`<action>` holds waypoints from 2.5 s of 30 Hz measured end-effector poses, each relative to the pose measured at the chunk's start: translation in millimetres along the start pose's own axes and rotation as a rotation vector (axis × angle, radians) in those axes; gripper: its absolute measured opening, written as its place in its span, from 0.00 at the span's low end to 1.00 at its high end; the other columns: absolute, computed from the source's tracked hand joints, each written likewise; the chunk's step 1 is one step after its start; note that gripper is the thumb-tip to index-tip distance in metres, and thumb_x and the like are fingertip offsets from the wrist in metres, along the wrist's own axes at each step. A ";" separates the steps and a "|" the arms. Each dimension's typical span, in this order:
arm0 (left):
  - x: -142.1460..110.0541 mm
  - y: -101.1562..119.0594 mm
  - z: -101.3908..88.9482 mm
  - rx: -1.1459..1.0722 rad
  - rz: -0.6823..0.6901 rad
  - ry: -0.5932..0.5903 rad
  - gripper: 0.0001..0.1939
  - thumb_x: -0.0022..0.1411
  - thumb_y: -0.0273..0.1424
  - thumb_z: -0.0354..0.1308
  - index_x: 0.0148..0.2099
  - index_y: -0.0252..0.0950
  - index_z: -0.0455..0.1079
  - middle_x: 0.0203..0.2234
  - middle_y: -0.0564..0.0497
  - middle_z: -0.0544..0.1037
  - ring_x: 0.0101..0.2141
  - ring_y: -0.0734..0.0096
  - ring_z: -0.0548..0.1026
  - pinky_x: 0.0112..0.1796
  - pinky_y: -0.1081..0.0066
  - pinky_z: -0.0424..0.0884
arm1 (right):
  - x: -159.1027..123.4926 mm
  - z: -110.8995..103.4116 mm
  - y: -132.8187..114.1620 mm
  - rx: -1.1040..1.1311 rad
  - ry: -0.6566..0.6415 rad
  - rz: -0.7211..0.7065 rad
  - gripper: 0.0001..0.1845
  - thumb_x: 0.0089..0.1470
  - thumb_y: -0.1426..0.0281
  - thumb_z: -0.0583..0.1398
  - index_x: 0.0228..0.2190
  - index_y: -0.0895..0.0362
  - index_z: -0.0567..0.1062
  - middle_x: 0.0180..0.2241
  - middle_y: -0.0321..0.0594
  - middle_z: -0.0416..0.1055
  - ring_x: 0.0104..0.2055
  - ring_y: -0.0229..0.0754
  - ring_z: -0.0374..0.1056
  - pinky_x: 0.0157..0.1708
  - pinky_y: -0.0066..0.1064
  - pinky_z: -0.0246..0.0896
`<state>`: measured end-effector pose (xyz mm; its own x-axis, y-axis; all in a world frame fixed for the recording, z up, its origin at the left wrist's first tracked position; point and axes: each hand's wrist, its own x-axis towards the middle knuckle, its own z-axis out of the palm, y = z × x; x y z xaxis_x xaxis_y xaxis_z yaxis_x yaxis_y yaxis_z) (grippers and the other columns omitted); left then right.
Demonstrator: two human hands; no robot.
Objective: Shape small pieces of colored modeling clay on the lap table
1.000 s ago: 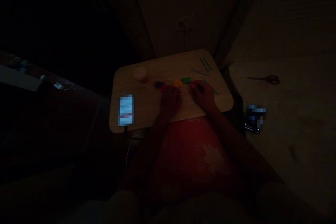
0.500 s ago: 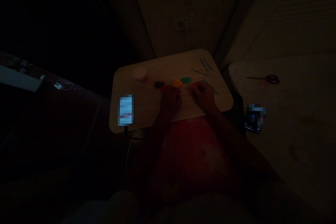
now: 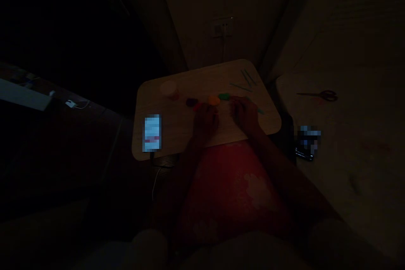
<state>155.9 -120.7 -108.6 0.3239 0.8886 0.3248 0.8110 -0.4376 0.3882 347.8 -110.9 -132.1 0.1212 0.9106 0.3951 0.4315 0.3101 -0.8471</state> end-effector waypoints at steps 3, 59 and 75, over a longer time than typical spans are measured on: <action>0.5 0.2 -0.3 0.008 -0.001 -0.007 0.06 0.69 0.29 0.55 0.46 0.36 0.72 0.46 0.41 0.74 0.50 0.55 0.71 0.54 0.57 0.70 | 1.1 -0.8 -1.0 -0.045 0.082 -0.055 0.20 0.67 0.59 0.54 0.48 0.54 0.82 0.35 0.46 0.77 0.38 0.47 0.73 0.41 0.42 0.71; 0.6 -1.5 1.2 -0.022 -0.023 -0.014 0.07 0.68 0.29 0.56 0.46 0.36 0.72 0.46 0.41 0.74 0.50 0.54 0.71 0.53 0.57 0.70 | 1.0 -3.3 -7.9 0.024 0.051 -0.020 0.21 0.68 0.56 0.53 0.44 0.54 0.80 0.34 0.44 0.78 0.37 0.48 0.72 0.45 0.44 0.68; 0.1 0.4 -0.4 -0.029 -0.023 -0.005 0.06 0.68 0.29 0.56 0.46 0.36 0.72 0.46 0.41 0.74 0.50 0.54 0.71 0.55 0.56 0.69 | 1.2 -4.4 -19.9 0.005 0.059 0.106 0.20 0.60 0.57 0.62 0.21 0.53 0.69 0.20 0.33 0.65 0.25 0.39 0.61 0.29 0.33 0.56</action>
<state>156.0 -120.9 -108.1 0.3077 0.8990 0.3116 0.8038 -0.4209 0.4204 343.3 -117.2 -113.2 0.2184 0.9207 0.3234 0.4086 0.2147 -0.8871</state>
